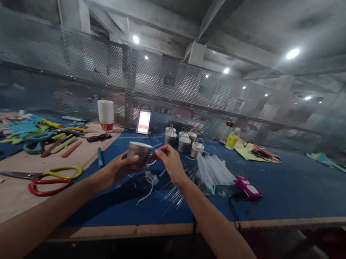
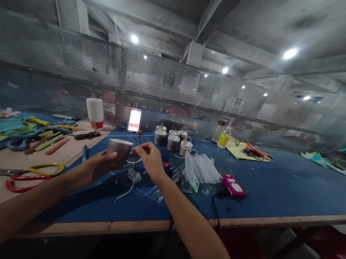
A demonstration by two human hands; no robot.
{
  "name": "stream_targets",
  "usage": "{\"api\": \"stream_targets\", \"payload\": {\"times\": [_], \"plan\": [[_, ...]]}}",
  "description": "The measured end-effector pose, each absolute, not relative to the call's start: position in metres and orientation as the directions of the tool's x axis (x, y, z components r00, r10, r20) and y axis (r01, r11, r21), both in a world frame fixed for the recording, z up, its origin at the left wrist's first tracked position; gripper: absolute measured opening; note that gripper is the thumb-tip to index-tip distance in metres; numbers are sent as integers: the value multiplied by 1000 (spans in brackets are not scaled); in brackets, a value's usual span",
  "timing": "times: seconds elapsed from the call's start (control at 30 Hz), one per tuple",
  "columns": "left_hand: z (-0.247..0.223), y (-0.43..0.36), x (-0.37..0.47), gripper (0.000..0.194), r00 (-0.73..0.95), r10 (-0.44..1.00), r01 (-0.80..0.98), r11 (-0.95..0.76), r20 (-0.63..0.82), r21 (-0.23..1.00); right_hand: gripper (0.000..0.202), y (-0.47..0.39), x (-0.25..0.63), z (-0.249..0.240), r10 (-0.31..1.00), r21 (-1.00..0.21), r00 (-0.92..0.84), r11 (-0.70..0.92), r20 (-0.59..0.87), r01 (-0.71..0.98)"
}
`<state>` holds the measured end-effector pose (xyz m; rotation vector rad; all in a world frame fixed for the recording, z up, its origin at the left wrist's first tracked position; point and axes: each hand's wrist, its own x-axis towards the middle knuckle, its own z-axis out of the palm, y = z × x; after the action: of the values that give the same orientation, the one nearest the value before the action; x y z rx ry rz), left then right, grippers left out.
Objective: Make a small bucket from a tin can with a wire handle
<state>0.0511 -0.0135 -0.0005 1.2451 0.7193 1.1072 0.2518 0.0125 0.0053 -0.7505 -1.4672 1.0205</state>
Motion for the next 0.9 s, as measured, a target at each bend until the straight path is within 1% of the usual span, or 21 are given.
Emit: {"api": "stream_targets", "payload": {"times": [0.1, 0.2, 0.63, 0.9], "plan": [[-1, -14, 51, 43, 359, 923, -266, -41, 139, 963, 16, 16, 251, 2, 882, -897, -165, 429, 441, -107], [1, -15, 52, 44, 371, 919, -281, -26, 134, 959, 15, 16, 250, 1, 879, -894, -166, 434, 447, -110], [5, -19, 52, 48, 425, 899, -292, 26, 106, 956, 13, 15, 252, 3, 877, -881, -121, 472, 465, 33], [6, -21, 49, 49, 458, 885, -273, 55, 80, 961, 13, 16, 253, 3, 875, -879, -116, 476, 470, 30]]}}
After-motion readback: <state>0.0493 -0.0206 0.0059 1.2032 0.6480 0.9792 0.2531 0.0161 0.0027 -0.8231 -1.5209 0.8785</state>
